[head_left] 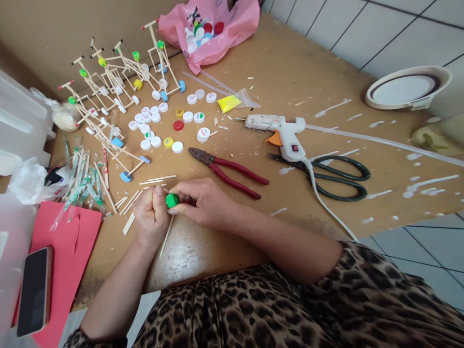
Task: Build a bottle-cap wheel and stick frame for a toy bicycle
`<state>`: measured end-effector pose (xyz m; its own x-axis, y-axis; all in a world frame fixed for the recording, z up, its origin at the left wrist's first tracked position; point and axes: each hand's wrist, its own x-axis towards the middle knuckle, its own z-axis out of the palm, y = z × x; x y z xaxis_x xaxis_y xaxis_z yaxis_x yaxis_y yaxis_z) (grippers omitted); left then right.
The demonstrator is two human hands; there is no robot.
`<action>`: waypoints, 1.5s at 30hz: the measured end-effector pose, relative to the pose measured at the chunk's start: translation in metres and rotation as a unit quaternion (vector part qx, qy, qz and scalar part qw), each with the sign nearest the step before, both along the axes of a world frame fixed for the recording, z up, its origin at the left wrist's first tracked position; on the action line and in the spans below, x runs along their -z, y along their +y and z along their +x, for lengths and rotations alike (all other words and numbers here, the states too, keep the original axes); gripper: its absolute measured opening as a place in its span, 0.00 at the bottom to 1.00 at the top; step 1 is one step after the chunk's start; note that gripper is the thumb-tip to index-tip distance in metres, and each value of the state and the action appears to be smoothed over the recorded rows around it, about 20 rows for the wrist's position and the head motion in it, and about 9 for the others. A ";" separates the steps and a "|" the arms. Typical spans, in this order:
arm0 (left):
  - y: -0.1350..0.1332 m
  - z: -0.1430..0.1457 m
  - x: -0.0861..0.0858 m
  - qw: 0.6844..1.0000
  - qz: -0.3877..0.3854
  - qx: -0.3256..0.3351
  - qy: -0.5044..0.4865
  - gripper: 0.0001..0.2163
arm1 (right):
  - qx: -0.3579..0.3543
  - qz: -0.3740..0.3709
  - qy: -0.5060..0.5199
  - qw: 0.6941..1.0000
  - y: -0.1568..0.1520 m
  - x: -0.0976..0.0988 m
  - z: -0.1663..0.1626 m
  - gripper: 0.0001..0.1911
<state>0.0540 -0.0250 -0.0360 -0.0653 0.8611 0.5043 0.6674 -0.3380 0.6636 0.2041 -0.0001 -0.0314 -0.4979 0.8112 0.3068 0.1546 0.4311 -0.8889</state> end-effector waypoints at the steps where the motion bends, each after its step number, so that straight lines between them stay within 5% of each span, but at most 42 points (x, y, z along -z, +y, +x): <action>1: 0.000 0.000 0.000 1.000 -0.003 0.001 -0.002 0.22 | -0.001 0.000 0.001 1.000 0.000 0.000 0.000 0.05; 14: 0.000 -0.002 0.003 1.000 0.001 0.015 -0.002 0.21 | -0.007 -0.001 0.008 1.000 0.001 -0.001 0.000 0.05; 19: 0.004 -0.001 -0.002 0.998 -0.039 0.014 -0.051 0.25 | -0.014 -0.072 0.032 0.997 0.005 0.002 -0.001 0.03; 22: 0.006 -0.002 -0.005 0.989 -0.096 0.021 -0.107 0.24 | -0.027 -0.150 0.073 0.986 0.009 0.003 -0.002 0.11; 27: 0.009 -0.005 -0.002 0.920 -0.244 0.093 -0.291 0.19 | -0.077 -0.293 0.156 0.940 0.015 0.002 0.004 0.13; 32: 0.013 -0.007 -0.008 0.829 -0.295 0.180 -0.439 0.18 | -0.107 -0.397 0.228 0.883 0.026 0.000 0.017 0.12; 38: 0.012 -0.008 -0.014 0.803 -0.281 0.195 -0.488 0.20 | -0.159 -0.472 0.303 0.813 0.030 -0.002 0.024 0.16; 45: 0.008 -0.010 -0.019 0.786 -0.320 0.203 -0.489 0.20 | -0.150 -0.504 0.323 0.787 0.031 0.004 0.024 0.14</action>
<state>0.0436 -0.0168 -0.0166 0.1926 0.9680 -0.1606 -0.3450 0.2200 0.9125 0.2280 0.0306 -0.0353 -0.7178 0.6799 -0.1500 -0.4440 -0.6130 -0.6535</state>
